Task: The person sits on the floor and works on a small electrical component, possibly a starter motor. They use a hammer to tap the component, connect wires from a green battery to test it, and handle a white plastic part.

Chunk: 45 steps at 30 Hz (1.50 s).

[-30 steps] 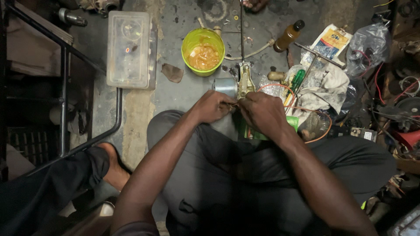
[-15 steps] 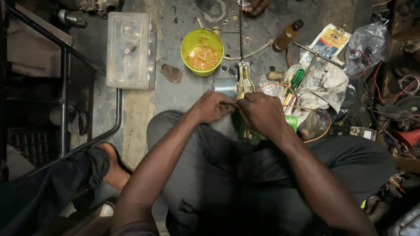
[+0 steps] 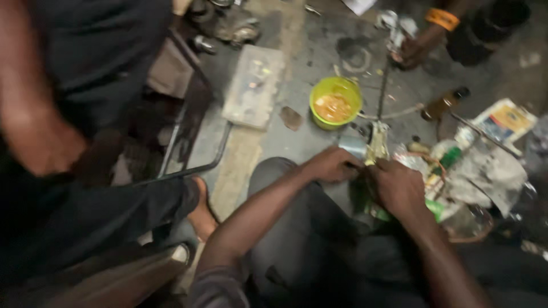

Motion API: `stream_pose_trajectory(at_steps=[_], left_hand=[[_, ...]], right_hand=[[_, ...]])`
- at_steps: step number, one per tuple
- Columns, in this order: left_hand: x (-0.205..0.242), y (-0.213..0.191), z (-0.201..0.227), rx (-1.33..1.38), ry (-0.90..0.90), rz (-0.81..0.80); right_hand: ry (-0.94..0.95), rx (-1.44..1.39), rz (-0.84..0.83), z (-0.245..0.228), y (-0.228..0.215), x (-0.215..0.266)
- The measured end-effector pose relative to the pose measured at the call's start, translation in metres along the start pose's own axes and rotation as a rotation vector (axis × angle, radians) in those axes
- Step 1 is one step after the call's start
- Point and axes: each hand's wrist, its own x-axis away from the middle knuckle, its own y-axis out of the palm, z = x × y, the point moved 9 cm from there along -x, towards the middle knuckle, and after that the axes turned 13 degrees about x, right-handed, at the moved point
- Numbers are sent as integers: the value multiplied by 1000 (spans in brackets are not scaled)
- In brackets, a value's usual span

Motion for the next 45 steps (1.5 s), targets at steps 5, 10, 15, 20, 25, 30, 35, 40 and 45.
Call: stream_pose_trajectory(at_steps=[5,10,15,20,25,30,35,40,45], left_hand=[[-2,5,-11,-26,-24,15],[-4,1,-6,-15,32,6],[0,2,-12,-44,-23,20],[0,-2,-3,-12,37,14],[1,-1,-3,19,12,3],[2,-4,-2,56,-11,12],[2,-2,10,-40,32,7],[3,-7,20,5,70,-12],[6,-9,21,-12,35,7]], right_hand=[[1,-3,18,-1,0,2],[32,-14,11,3,2,-2],[8,12,-32,2,11,3],[7,63,-63,0,12,-2],[44,83,-162,0,18,-5],[18,56,-116,-2,17,-4],[1,36,-29,-1,22,0],[-23,35,-2,-3,26,0],[-44,-24,58,-9,9,4]])
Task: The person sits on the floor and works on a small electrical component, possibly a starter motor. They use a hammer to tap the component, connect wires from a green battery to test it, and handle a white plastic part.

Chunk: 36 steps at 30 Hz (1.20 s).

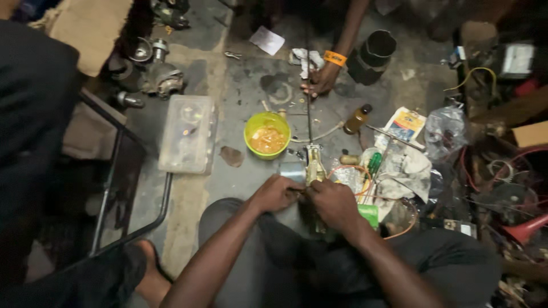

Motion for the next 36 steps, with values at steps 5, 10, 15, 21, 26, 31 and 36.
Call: stream_pose_trajectory(at_steps=[5,10,15,21,26,31,36], left_hand=[[-1,2,2,139,-9,1],[-2,-2,7,59,37,36],[-3,-1,9,53,20,25],[-1,-3,9,63,-52,14],[-1,-3,9,61,-25,21],[0,-5,14,43,60,39],[-1,-5,12,34,-34,23]], right_hand=[[-6,59,-5,-4,-10,-2],[18,37,-22,-5,-11,-5],[-1,82,-26,-7,-10,-5],[0,60,-27,-6,-8,-5],[-10,74,-19,-7,-7,-5],[-14,94,-41,-8,-7,-6],[4,53,-35,-9,-11,-6]])
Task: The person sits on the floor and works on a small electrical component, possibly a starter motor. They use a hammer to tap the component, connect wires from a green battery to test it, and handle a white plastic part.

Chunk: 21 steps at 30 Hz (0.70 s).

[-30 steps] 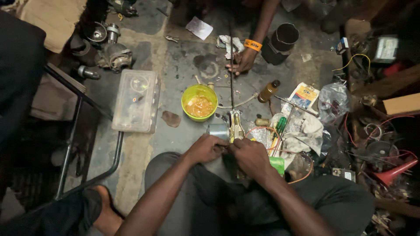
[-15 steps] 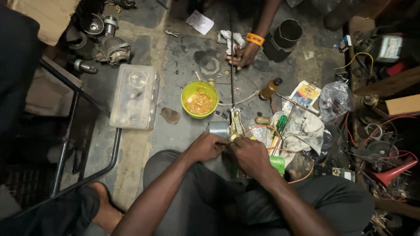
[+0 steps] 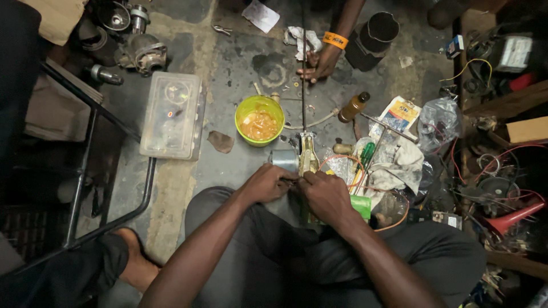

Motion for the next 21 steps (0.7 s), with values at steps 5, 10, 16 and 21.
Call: stream_pose_trajectory(at_steps=[5,10,16,21], left_hand=[[2,-2,6,19,-44,10],[0,-2,10,19,-42,5],[-1,0,3,-19,-36,-8],[0,-1,6,13,89,18]], right_hand=[[8,8,-12,0,1,0],[4,34,-35,1,5,0],[-6,-9,48,0,1,3],[-9,25,-13,1,9,3]])
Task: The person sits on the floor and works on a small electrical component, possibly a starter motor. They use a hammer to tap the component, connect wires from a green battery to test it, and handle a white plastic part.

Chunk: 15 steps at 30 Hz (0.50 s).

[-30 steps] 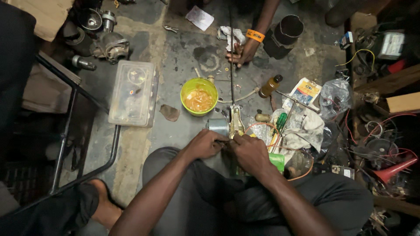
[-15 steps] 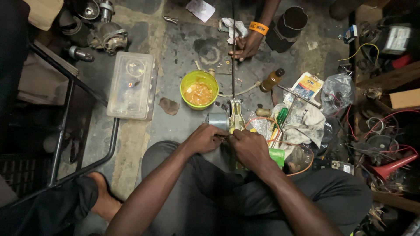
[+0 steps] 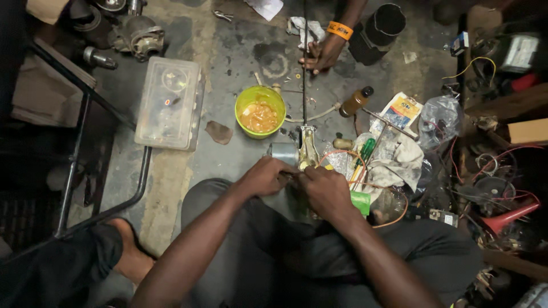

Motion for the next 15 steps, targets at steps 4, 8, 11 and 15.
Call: stream_pose_trajectory(at_steps=[4,8,11,15], left_hand=[[-1,2,-4,-4,-65,-21],[-1,1,1,12,-143,-33],[4,1,-6,66,-318,-64],[-1,-1,18,56,-70,-52]], right_hand=[[26,5,-22,3,0,-1],[16,21,13,-3,-7,1],[26,37,23,-10,-13,4],[57,60,60,-15,-17,7]])
